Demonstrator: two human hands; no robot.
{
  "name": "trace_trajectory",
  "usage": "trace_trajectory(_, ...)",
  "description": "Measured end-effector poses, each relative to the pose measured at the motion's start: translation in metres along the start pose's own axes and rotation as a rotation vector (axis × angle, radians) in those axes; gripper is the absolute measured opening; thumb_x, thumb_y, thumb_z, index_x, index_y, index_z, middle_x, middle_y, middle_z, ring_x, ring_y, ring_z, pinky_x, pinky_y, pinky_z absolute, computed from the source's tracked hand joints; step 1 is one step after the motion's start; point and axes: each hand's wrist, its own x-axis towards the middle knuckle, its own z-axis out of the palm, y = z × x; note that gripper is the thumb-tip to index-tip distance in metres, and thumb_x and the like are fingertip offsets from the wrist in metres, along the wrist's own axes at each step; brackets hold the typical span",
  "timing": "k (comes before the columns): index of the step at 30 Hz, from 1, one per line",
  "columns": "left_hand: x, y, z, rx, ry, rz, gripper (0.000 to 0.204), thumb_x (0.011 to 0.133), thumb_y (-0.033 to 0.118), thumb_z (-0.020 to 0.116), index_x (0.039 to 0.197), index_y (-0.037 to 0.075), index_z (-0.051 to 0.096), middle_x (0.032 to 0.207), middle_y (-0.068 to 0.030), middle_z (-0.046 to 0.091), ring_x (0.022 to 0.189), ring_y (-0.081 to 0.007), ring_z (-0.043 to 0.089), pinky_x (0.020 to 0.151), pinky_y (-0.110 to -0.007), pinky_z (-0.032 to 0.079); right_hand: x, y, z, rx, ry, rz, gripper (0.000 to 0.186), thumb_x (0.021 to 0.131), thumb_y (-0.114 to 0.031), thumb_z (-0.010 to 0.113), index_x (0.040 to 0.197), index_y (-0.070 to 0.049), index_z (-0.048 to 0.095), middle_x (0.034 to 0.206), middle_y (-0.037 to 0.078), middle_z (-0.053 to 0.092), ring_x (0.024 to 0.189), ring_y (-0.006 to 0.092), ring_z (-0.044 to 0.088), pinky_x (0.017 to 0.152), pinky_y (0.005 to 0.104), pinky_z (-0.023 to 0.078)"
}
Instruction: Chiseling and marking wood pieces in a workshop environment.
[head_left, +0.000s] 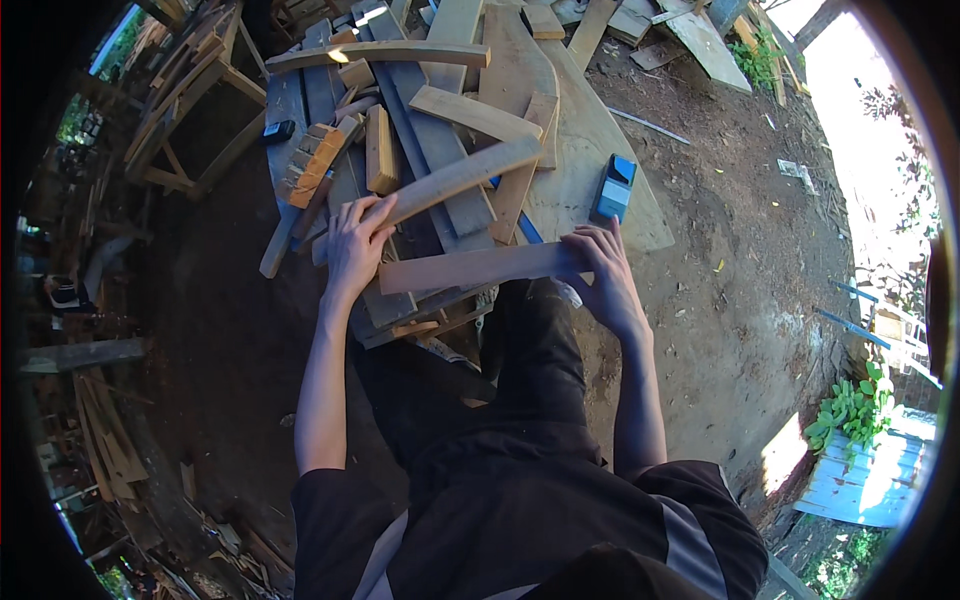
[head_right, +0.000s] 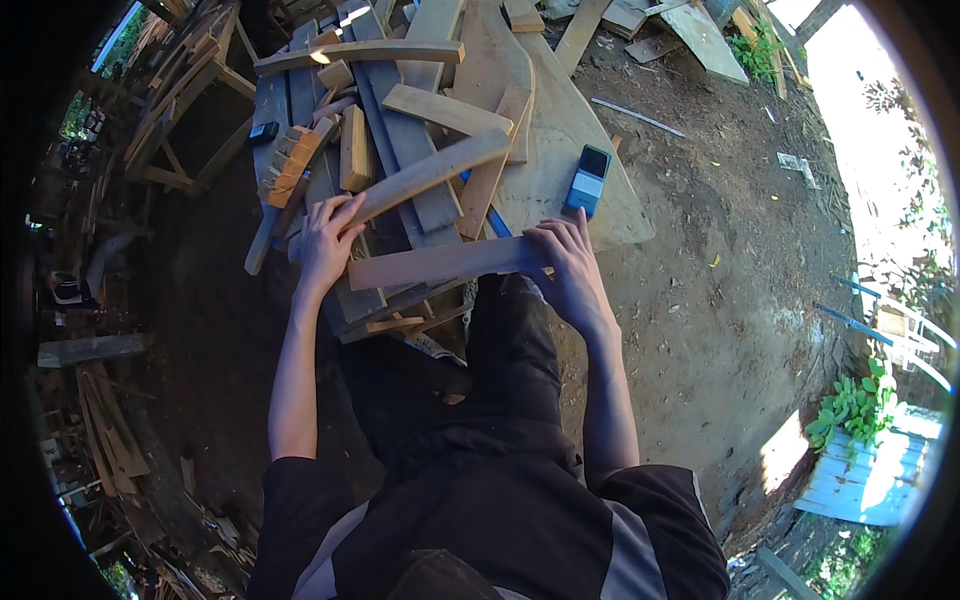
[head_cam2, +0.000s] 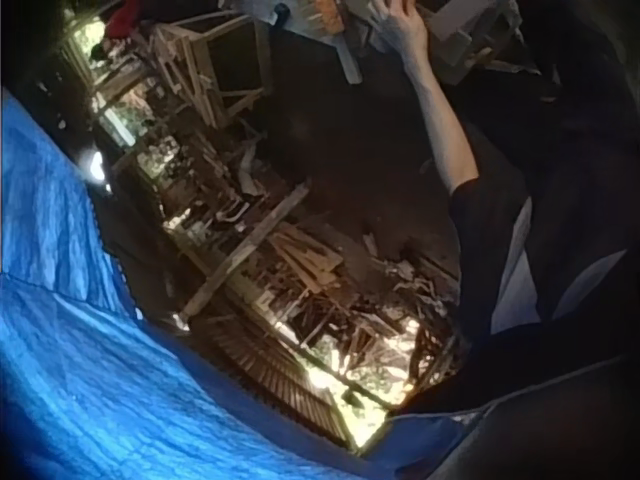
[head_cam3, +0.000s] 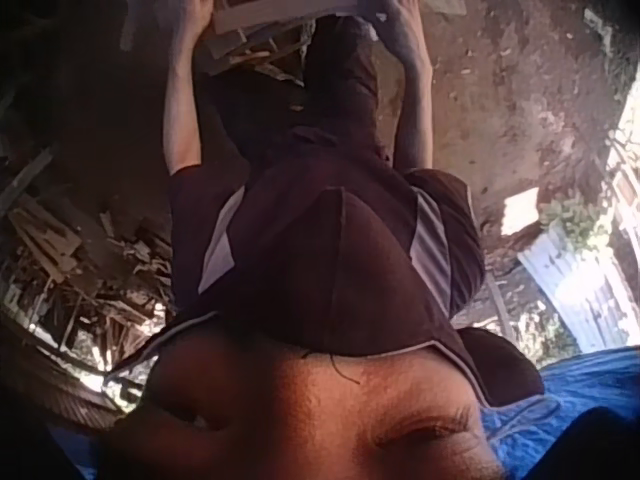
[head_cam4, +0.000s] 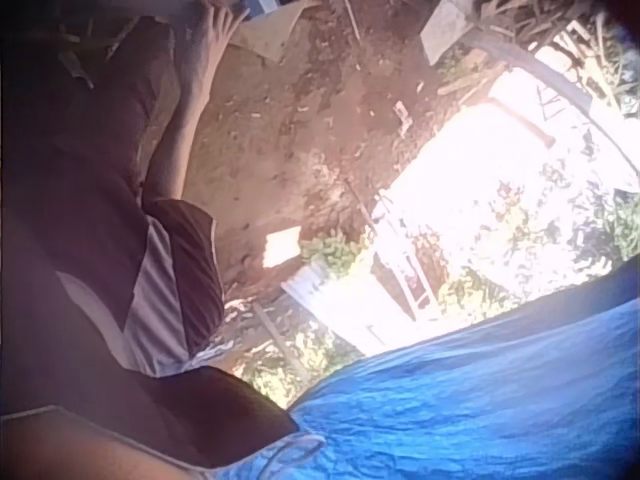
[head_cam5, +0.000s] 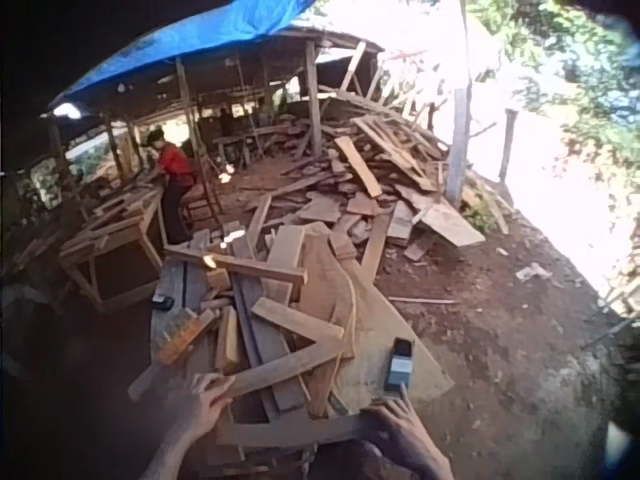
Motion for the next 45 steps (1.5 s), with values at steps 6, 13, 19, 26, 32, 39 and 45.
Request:
trace_trajectory(6,-0.029,0.011,-0.016,-0.051,-0.119,0.090,0.046,0.080,0.016,0.071,0.125,0.018,0.063,0.117,-0.0026,0.060,0.111,-0.0210,0.053,0.098,-0.037,0.035,-0.016,-0.009,-0.006,-0.028,-0.038,0.072,0.047,0.070,-0.008,0.077,0.114,-0.008,0.059,0.119,0.009,0.056,0.125,0.0289,0.048,0.118,0.0542,0.016)
trace_trajectory(13,-0.015,0.027,-0.015,-0.207,-0.069,0.030,0.035,0.092,0.032,0.061,0.120,0.012,0.065,0.118,-0.0057,0.061,0.116,-0.0247,0.052,0.100,-0.039,0.036,0.036,-0.011,0.008,-0.003,-0.079,-0.044,0.046,0.073,-0.010,0.075,0.116,-0.009,0.058,0.141,0.009,0.045,0.141,0.0312,0.029,0.119,0.0550,0.011)
trace_trajectory(19,0.019,0.083,-0.012,-0.106,-0.116,0.120,0.043,0.089,0.039,0.063,0.125,0.015,0.062,0.128,-0.0082,0.055,0.120,-0.0256,0.049,0.103,-0.040,0.037,0.070,0.017,0.014,-0.052,-0.133,-0.080,0.049,0.074,-0.010,0.076,0.119,-0.012,0.058,0.144,0.009,0.043,0.144,0.0329,0.023,0.118,0.0570,0.006)
trace_trajectory(26,0.042,0.091,0.039,0.024,-0.263,0.205,0.053,0.086,0.046,0.064,0.133,0.022,0.057,0.109,-0.0065,0.055,0.109,-0.0236,0.049,0.093,-0.037,0.042,0.064,0.054,0.030,0.023,-0.159,0.059,0.059,0.075,-0.017,0.078,0.127,-0.009,0.053,0.142,0.011,0.046,0.143,0.0339,0.023,0.119,0.0488,0.014)
trace_trajectory(32,0.030,0.082,0.050,-0.017,-0.198,0.221,0.057,0.087,0.050,0.060,0.137,0.023,0.053,0.113,-0.0078,0.052,0.109,-0.0265,0.045,0.092,-0.040,0.038,0.025,-0.016,0.055,-0.077,0.592,0.129,0.060,0.077,-0.013,0.075,0.130,-0.005,0.047,0.134,0.018,0.046,0.126,0.0380,0.042,0.107,0.0473,0.034)
trace_trajectory(39,0.033,0.094,0.055,0.102,-0.175,0.232,0.064,0.091,0.050,0.055,0.147,0.021,0.040,0.120,-0.0097,0.048,0.112,-0.0265,0.043,0.097,-0.041,0.035,-0.045,-0.008,0.096,-0.260,0.394,0.463,0.031,0.081,-0.014,0.070,0.105,-0.003,0.055,0.108,0.016,0.053,0.103,0.0362,0.052,0.088,0.0457,0.044)
trace_trajectory(45,0.049,0.103,0.053,0.027,-0.243,0.159,0.067,0.091,0.060,0.048,0.143,0.019,0.045,0.122,-0.0111,0.048,0.113,-0.0277,0.043,0.100,-0.042,0.032,-0.030,0.006,0.074,0.016,0.182,0.551,0.030,0.079,-0.012,0.071,0.103,-0.004,0.055,0.099,0.018,0.058,0.092,0.0387,0.061,0.081,0.0460,0.048)
